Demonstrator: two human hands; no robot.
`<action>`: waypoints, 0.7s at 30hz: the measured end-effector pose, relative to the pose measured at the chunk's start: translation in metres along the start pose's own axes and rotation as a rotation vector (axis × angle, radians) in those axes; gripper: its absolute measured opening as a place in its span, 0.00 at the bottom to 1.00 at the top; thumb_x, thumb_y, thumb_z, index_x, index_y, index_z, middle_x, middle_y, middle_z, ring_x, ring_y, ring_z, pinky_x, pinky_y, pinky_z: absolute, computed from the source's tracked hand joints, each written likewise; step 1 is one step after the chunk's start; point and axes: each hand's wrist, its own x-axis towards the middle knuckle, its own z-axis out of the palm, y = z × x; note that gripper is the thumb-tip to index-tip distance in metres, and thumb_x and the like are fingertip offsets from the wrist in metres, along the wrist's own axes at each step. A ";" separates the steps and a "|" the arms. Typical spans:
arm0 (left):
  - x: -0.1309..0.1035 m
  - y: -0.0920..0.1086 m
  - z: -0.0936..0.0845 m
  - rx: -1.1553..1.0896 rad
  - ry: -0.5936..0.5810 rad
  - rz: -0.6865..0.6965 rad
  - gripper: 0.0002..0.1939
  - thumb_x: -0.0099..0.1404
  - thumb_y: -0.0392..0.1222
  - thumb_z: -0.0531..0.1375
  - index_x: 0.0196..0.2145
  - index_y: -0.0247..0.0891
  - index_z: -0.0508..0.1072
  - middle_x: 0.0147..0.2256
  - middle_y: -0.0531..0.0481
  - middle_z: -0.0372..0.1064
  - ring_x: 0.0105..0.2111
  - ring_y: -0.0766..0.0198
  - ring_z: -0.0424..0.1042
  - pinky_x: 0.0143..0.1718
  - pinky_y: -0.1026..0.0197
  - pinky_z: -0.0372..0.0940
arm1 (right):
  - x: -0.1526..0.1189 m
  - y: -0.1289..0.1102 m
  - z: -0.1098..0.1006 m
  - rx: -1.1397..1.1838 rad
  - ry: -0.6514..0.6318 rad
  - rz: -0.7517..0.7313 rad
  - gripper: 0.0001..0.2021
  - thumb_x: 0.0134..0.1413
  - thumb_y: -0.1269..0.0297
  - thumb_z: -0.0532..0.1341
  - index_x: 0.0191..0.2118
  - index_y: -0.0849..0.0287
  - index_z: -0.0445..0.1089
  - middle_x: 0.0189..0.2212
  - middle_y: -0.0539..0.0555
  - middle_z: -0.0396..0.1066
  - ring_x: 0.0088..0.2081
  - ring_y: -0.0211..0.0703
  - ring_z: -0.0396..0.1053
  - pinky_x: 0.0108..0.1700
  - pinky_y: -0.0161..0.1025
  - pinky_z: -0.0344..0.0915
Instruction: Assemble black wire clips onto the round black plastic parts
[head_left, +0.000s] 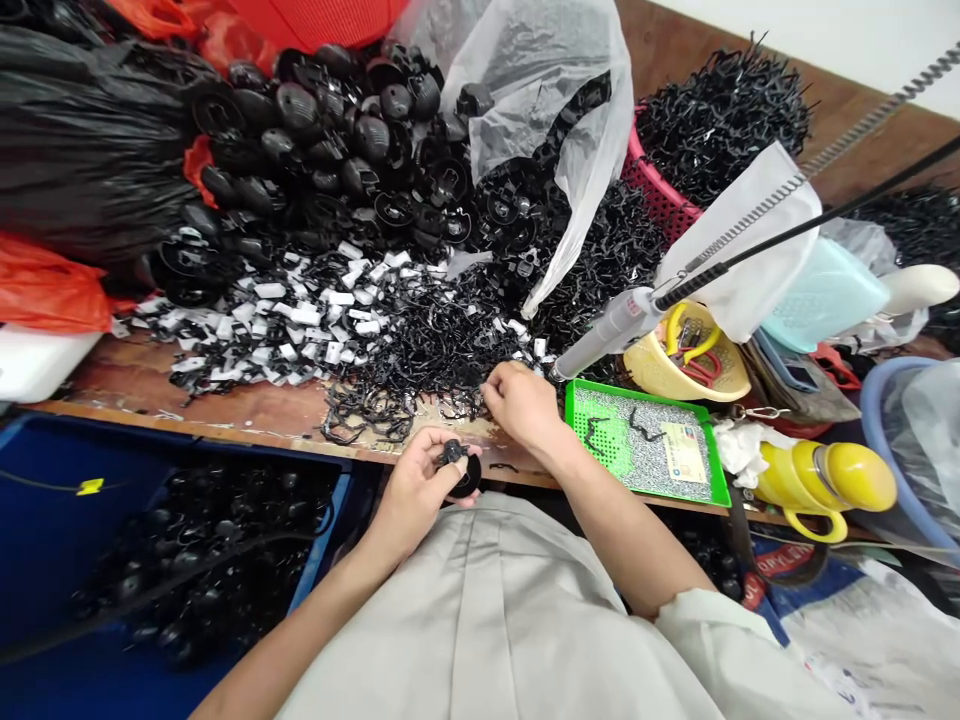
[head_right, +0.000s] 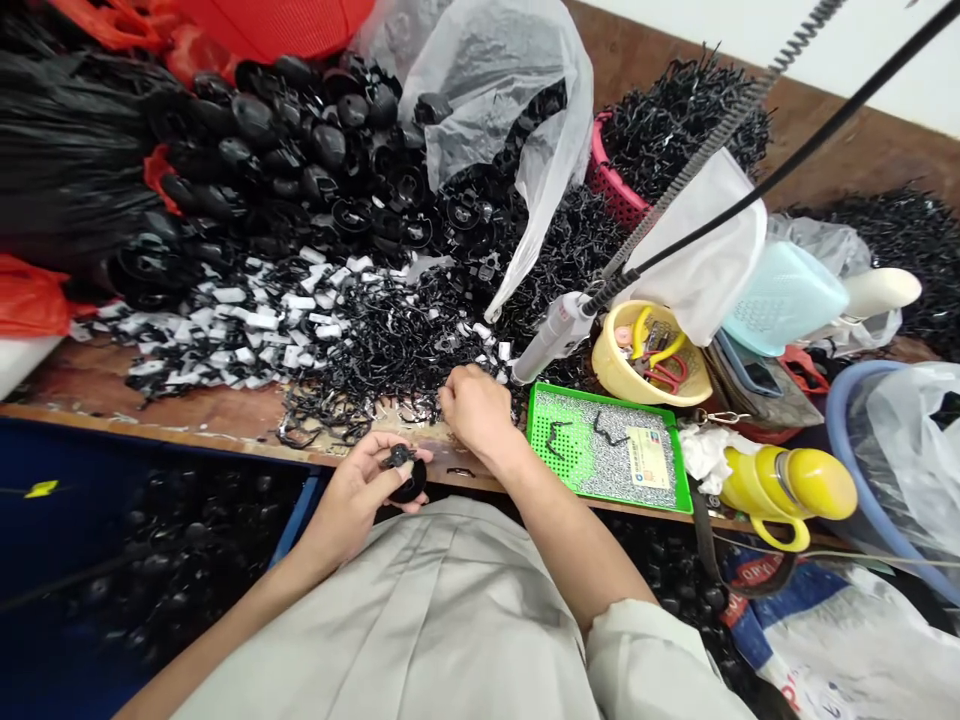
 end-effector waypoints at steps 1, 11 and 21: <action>0.001 0.000 -0.001 -0.005 0.007 0.007 0.15 0.60 0.44 0.64 0.40 0.39 0.64 0.47 0.44 0.73 0.29 0.62 0.75 0.28 0.57 0.72 | -0.001 0.004 -0.002 0.061 0.080 -0.009 0.08 0.61 0.61 0.55 0.35 0.56 0.68 0.37 0.56 0.71 0.39 0.46 0.69 0.41 0.41 0.62; 0.023 -0.001 -0.004 0.039 0.041 0.335 0.12 0.59 0.38 0.65 0.41 0.40 0.71 0.45 0.47 0.73 0.49 0.60 0.71 0.54 0.57 0.62 | -0.057 0.001 0.018 0.980 -0.308 0.173 0.11 0.57 0.53 0.59 0.35 0.55 0.65 0.20 0.44 0.65 0.20 0.36 0.64 0.21 0.32 0.61; 0.035 -0.004 -0.002 -0.114 0.295 0.146 0.15 0.55 0.41 0.67 0.39 0.40 0.68 0.38 0.51 0.73 0.35 0.66 0.71 0.36 0.64 0.65 | -0.051 0.017 0.019 0.442 0.233 -0.075 0.22 0.58 0.64 0.59 0.59 0.55 0.64 0.58 0.63 0.61 0.56 0.52 0.65 0.58 0.52 0.63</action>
